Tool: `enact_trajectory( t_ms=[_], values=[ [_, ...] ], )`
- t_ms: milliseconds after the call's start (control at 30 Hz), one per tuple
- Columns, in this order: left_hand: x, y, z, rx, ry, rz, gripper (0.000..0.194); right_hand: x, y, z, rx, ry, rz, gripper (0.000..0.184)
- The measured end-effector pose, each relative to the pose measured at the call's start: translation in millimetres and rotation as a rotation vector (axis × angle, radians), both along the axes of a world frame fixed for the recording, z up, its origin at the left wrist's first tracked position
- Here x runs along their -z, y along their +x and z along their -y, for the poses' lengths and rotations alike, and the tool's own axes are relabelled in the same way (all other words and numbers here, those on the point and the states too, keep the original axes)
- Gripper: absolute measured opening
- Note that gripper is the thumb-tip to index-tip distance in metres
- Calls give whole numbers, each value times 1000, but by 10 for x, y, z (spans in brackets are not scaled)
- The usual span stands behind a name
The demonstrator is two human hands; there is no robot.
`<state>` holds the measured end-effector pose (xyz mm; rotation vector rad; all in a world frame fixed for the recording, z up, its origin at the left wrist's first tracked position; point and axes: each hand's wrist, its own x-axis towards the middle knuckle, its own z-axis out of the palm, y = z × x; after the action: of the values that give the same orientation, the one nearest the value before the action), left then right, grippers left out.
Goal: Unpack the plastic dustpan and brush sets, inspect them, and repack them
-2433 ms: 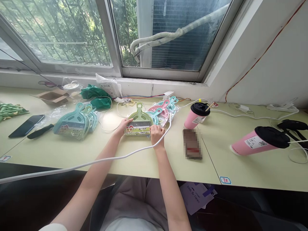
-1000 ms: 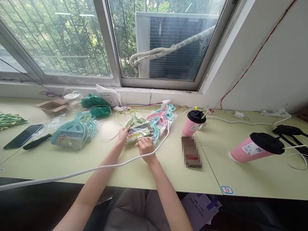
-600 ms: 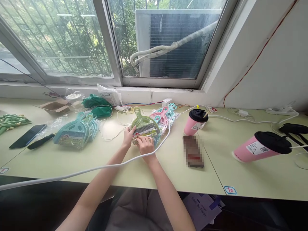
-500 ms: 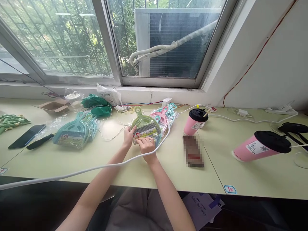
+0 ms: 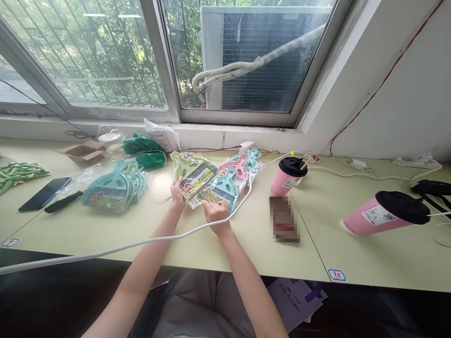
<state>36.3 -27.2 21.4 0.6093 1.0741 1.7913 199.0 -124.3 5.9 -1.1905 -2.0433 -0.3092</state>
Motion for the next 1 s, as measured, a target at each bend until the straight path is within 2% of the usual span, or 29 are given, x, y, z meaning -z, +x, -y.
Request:
enact_trajectory(
  t_ms=[133, 233, 400, 533, 667, 800, 1000],
  values=[
    [-16, 116, 68, -30, 95, -191, 28, -71, 31, -7, 27, 52, -115, 23],
    [-9, 233, 130, 32, 133, -313, 28, -47, 43, -91, -21, 3, -231, 26],
    [30, 367, 198, 44, 138, -228, 31, 39, 83, -244, 8, -279, -577, 30],
    [54, 413, 216, 88, 85, -90, 37, 11, 108, -275, 6, -553, -963, 35],
    [60, 454, 238, 136, 111, -86, 40, -50, 108, -282, -61, -660, -1291, 39],
    [58, 475, 254, 147, 142, -101, 44, -78, 107, -294, -130, -697, -1415, 42],
    [76, 405, 250, 114, 67, -113, 40, -76, 72, -302, -211, -732, -1425, 41]
  ],
)
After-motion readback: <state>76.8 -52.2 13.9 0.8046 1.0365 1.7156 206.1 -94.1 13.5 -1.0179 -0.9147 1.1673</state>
